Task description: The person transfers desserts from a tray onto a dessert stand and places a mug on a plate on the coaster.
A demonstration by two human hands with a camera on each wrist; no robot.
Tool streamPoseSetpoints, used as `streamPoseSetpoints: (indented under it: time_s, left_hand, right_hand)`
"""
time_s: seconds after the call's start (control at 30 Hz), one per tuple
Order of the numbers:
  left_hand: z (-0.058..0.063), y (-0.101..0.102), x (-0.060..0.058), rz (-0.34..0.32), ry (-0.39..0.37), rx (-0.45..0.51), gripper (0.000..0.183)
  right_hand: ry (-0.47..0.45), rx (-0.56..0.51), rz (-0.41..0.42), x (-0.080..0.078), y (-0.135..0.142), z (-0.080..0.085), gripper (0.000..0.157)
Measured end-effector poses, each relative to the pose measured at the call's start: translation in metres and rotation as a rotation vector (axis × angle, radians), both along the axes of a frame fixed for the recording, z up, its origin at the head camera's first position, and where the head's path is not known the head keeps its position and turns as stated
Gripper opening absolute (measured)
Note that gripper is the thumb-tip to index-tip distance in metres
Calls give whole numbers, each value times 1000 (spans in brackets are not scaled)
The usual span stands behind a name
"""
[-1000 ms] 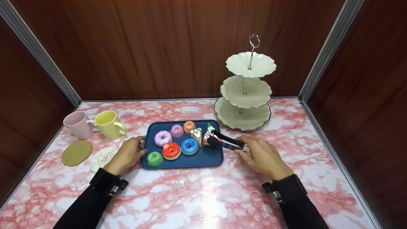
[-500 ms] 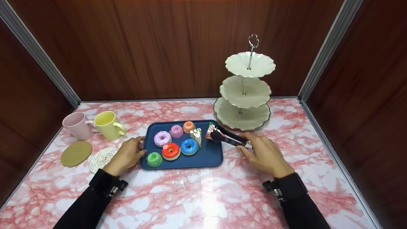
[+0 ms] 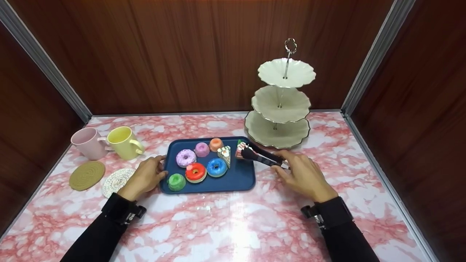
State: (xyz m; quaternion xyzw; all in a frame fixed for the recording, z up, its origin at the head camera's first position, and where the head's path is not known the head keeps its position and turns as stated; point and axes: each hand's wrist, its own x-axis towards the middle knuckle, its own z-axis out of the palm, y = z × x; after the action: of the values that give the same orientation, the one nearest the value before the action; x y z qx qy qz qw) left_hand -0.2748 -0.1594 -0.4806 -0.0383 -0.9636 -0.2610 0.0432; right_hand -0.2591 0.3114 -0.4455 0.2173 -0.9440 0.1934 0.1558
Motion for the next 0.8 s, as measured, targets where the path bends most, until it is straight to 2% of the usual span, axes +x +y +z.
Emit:
streamPoseSetpoints:
  time_s: [0.27, 0.5, 0.8]
  left_hand:
    - [0, 0, -1, 3, 2, -7, 55]
    - [0, 1, -1, -3, -17, 3, 56]
    - [0, -1, 0, -4, -10, 29, 55]
  right_hand:
    - [38, -22, -24, -6, 2, -2, 36]
    - [23, -58, -122, -13, 7, -7, 35]
    - [30, -49, -233, -26, 12, -14, 39]
